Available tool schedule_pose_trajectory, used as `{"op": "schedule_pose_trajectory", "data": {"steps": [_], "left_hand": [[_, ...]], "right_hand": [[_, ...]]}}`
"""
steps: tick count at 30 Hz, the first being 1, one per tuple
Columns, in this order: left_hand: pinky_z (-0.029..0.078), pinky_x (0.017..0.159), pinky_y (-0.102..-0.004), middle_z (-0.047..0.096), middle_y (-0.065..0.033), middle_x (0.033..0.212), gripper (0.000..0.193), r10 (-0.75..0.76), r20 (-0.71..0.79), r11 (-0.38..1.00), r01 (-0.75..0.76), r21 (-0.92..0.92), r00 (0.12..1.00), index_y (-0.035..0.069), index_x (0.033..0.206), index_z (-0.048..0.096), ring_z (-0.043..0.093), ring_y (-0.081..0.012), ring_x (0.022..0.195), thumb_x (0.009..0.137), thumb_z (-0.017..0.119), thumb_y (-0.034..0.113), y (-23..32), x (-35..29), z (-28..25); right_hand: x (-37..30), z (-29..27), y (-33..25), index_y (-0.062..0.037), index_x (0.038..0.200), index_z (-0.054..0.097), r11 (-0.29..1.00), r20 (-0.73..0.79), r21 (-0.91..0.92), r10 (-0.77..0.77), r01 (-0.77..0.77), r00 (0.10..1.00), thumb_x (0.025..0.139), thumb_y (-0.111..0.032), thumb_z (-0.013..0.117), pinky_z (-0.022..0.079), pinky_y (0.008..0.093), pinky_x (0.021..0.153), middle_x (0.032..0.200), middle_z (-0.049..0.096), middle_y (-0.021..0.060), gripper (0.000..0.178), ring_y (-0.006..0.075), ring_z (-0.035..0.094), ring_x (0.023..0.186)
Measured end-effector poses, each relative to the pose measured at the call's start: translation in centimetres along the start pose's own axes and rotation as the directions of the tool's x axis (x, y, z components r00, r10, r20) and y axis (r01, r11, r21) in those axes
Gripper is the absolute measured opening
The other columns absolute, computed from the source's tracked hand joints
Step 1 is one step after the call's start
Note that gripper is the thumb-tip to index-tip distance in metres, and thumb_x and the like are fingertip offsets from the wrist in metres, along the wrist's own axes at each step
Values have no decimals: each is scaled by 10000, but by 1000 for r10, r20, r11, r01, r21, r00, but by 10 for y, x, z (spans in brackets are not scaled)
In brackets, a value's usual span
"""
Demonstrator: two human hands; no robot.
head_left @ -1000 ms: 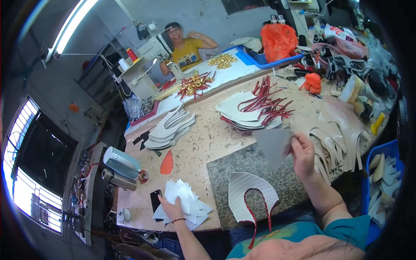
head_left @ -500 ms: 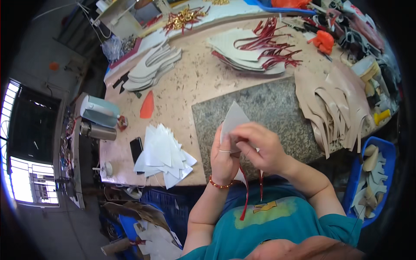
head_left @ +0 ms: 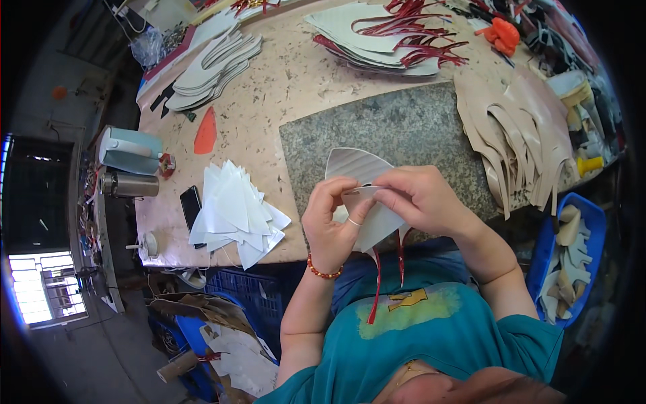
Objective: The person applies adhesive to shoe upper pieces, transfers triangular liners from a box to the workbench, peels the backing from shoe lining pieces, and attaches the lining pieces and triangular liners onto the shoe uppers.
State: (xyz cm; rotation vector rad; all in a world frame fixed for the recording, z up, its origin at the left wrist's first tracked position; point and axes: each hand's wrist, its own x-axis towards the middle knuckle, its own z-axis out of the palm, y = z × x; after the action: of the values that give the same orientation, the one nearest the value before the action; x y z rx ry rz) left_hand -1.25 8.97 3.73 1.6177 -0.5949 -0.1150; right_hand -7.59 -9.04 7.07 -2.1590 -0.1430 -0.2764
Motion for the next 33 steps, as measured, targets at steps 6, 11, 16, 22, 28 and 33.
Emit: {"op": "schedule_pose_trajectory", "data": {"steps": [6,11,16,22,28,33], "left_hand": [[490,775,-257,653,-100,959,300,461,31,786,-425,449,887,5,1026,611,614,-155,881,768,760,38,2,5,-6],[537,724,-290,662,-99,939,294,95,92,995,-98,34,991,14,1043,564,668,-199,832,791,715,-17,1,-12,-13],[517,646,-273,632,-99,825,324,-135,214,882,216,-420,967,52,1012,401,649,-163,721,815,629,-67,9,-20,-33],[435,539,-269,645,-177,829,269,597,343,260,230,-938,725,-8,987,555,585,-218,568,739,656,-31,-28,-16,-124],[513,715,-404,579,-254,1091,530,444,510,633,145,-761,736,-82,1147,566,609,-311,868,744,792,177,-25,-40,-129],[504,762,-308,632,-119,974,614,-358,295,656,464,-596,886,-40,1331,396,627,-189,858,918,607,362,-23,-12,-48]], "right_hand": [[-7,5,3,7,980,669,911,57,363,188,-196,981,881,-120,603,506,314,652,834,681,135,174,245,665,728],[-13,9,5,2,985,669,940,48,340,15,-30,999,870,-92,617,501,293,640,813,674,113,158,219,658,712],[-9,3,-9,-40,976,674,920,286,353,-281,172,916,865,-89,624,487,302,611,777,643,92,131,248,634,679],[-14,-39,12,-43,953,567,744,7,662,121,-95,993,965,-181,522,399,183,581,780,551,-34,147,21,512,675],[10,-52,20,-31,1025,492,586,-284,802,201,117,938,1013,-307,392,385,195,515,778,528,9,294,48,464,571],[32,3,36,-38,982,570,915,26,386,120,-121,992,949,-222,490,432,253,549,749,586,51,203,152,555,574]]}}
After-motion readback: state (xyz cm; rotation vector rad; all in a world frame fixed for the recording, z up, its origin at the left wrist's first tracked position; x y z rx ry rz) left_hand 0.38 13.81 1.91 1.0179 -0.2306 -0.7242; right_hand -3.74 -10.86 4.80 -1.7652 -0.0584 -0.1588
